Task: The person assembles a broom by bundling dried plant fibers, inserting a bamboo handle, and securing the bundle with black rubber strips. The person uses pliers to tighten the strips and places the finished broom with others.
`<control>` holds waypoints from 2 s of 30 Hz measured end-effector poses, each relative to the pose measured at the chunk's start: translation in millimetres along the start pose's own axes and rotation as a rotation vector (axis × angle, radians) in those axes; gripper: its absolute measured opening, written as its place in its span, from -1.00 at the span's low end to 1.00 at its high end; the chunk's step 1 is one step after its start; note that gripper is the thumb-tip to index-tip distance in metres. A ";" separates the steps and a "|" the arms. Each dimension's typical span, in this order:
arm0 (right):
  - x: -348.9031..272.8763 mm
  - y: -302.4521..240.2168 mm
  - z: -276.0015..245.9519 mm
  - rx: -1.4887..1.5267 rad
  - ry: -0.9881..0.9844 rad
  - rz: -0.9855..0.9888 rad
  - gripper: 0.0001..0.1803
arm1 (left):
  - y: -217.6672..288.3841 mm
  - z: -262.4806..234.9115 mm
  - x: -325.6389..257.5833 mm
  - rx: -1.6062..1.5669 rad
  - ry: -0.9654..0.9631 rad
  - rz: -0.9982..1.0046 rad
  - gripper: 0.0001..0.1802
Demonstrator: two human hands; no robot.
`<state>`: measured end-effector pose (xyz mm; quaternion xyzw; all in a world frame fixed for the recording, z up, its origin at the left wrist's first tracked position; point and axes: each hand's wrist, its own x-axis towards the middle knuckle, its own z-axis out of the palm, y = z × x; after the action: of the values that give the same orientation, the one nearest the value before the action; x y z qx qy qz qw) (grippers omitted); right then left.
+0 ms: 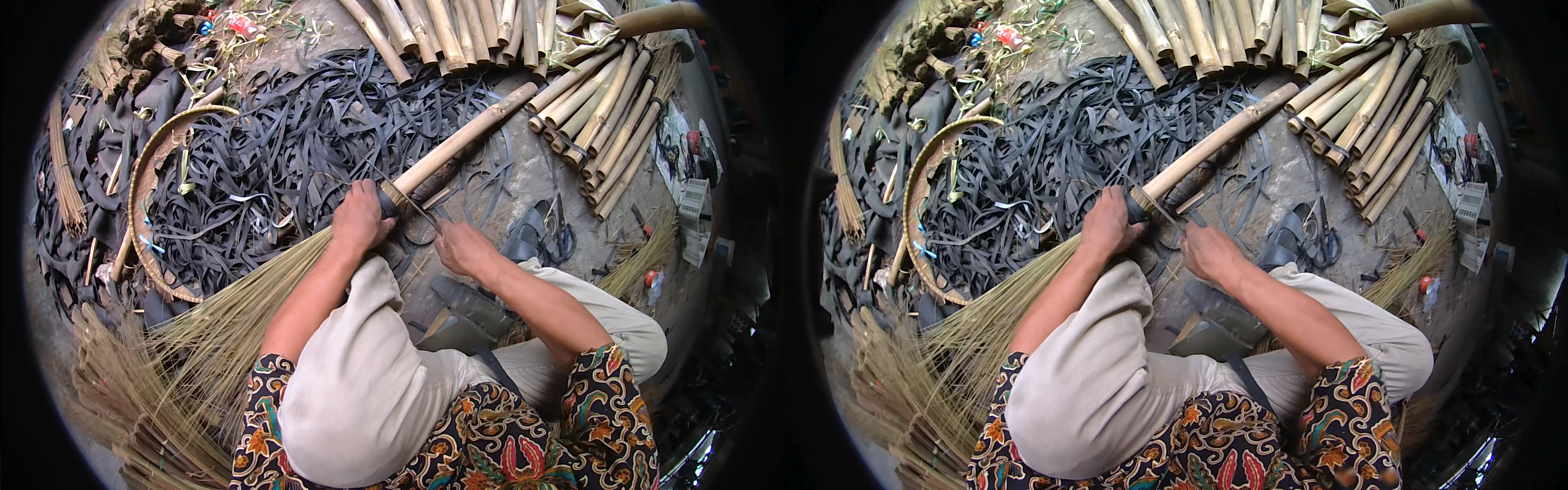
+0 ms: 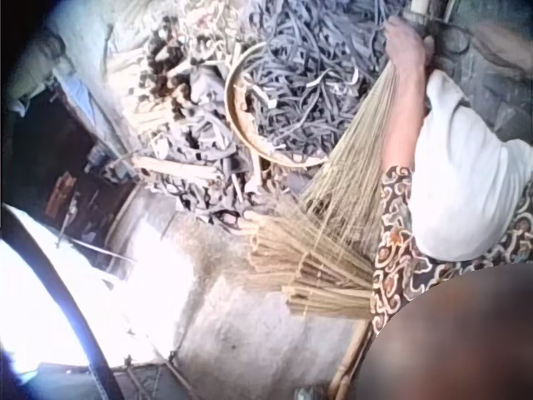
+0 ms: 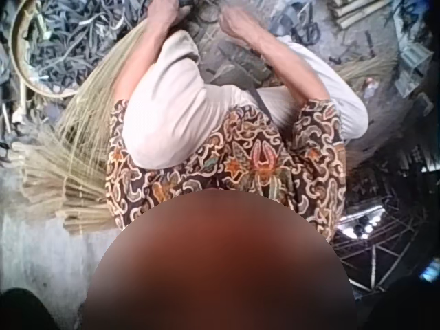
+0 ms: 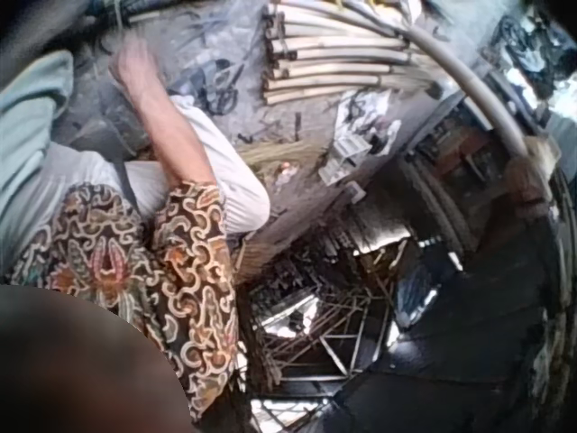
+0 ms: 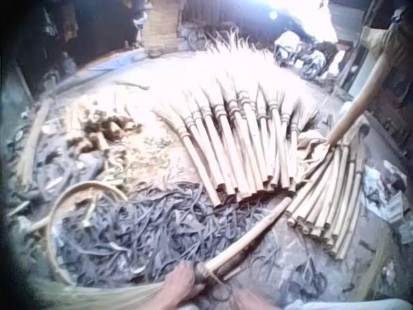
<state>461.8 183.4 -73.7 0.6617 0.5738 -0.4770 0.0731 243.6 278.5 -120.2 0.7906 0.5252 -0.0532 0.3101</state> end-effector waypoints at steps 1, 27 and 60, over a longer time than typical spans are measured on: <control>0.1 0.2 -1.4 -0.034 0.089 0.027 -0.63 | -3.2 -3.1 1.0 -0.013 -0.092 -0.014 -0.25; -9.0 15.0 26.7 0.041 0.268 0.068 -0.66 | -2.9 -5.9 8.6 -0.006 -0.103 -0.117 -0.21; -8.7 20.6 22.9 0.033 0.136 0.072 -0.64 | -2.1 -14.0 9.7 -0.001 -0.239 -0.036 -0.08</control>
<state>467.4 155.8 -88.9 0.7140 0.5452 -0.4374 0.0402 242.6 294.4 -113.9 0.7689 0.4989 -0.1523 0.3697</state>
